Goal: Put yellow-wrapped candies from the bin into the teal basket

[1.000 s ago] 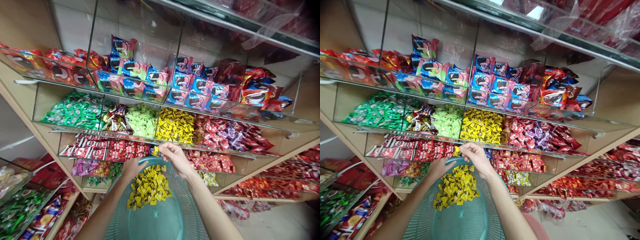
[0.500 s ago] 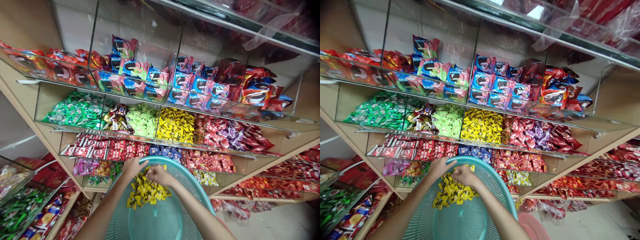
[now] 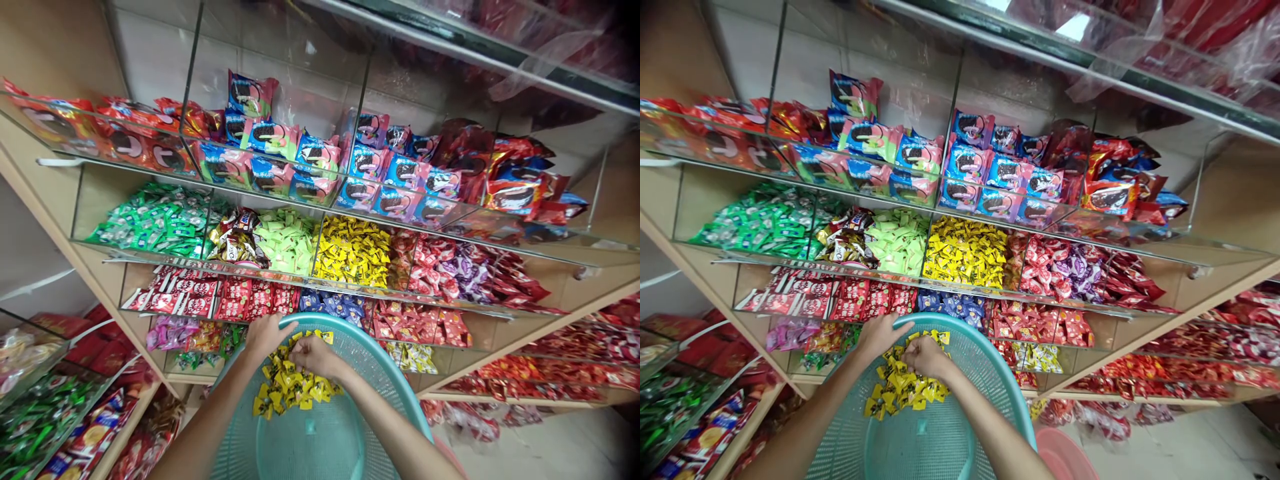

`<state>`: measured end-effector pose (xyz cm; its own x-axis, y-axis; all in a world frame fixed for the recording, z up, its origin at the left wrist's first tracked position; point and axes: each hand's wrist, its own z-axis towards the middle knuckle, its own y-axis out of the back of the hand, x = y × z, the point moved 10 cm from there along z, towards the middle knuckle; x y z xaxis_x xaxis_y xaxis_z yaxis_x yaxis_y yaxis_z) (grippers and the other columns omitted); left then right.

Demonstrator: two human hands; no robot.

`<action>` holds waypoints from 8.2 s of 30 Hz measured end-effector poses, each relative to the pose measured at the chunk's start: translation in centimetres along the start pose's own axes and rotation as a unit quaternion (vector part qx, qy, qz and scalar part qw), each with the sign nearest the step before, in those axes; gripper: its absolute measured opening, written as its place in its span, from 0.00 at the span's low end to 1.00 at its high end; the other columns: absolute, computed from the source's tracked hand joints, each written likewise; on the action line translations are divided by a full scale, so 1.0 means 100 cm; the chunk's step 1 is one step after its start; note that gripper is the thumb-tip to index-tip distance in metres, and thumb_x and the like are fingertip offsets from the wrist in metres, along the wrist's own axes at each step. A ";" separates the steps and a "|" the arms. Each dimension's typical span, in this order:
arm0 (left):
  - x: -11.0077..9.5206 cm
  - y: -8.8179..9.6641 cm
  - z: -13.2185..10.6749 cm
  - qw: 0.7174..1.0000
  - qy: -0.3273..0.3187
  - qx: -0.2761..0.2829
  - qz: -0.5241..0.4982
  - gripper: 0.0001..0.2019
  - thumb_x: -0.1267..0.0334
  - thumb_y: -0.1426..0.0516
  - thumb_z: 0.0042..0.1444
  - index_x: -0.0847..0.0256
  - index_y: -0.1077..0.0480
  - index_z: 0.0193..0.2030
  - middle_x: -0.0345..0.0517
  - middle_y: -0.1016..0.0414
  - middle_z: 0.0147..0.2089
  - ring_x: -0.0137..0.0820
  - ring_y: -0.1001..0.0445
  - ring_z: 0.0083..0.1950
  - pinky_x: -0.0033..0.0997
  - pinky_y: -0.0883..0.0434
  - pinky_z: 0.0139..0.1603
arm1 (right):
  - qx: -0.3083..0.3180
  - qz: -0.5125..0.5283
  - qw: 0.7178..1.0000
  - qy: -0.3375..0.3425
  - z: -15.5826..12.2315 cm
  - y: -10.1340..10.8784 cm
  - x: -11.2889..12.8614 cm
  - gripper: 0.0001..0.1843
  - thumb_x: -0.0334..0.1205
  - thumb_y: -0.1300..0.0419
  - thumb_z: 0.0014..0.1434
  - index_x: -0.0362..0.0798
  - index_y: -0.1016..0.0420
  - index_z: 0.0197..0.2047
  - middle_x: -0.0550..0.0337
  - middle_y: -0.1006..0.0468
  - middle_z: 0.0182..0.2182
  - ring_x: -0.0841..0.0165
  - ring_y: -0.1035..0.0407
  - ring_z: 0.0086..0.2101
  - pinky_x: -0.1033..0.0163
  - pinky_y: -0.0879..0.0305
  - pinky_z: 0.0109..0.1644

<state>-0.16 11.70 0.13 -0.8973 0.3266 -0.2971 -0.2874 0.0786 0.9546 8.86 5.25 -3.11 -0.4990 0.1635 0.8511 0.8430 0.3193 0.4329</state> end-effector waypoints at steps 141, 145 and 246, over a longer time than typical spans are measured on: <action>0.001 0.001 -0.001 1.000 0.017 0.023 0.008 0.26 0.41 0.58 0.55 0.60 0.30 0.40 0.51 0.23 0.37 0.39 0.25 0.39 0.30 0.35 0.36 | -0.092 0.109 0.975 0.171 -0.045 0.083 0.078 0.16 0.51 0.39 0.49 0.46 0.31 0.30 0.67 0.33 0.21 0.75 0.40 0.22 0.69 0.43 0.27; -0.001 0.003 -0.002 1.000 0.010 -0.001 0.004 0.28 0.39 0.58 0.54 0.60 0.30 0.41 0.51 0.24 0.37 0.39 0.26 0.39 0.30 0.36 0.36 | -0.034 0.006 0.991 0.130 -0.034 0.064 0.049 0.15 0.49 0.41 0.52 0.44 0.32 0.27 0.68 0.36 0.19 0.77 0.44 0.20 0.70 0.47 0.25; -0.008 -0.003 0.001 0.999 -0.028 0.005 0.032 0.27 0.41 0.59 0.56 0.60 0.30 0.40 0.51 0.24 0.35 0.40 0.26 0.37 0.33 0.34 0.35 | -0.156 0.149 0.963 0.161 -0.010 0.026 0.009 0.13 0.37 0.45 0.53 0.46 0.30 0.43 0.56 0.26 0.37 0.72 0.33 0.30 0.65 0.34 0.35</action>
<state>0.64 11.57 0.11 -0.8936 0.3828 -0.2346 -0.2273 0.0648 0.9717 10.83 5.33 -0.91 -0.1791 -0.1097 0.9777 0.9836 -0.0003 0.1802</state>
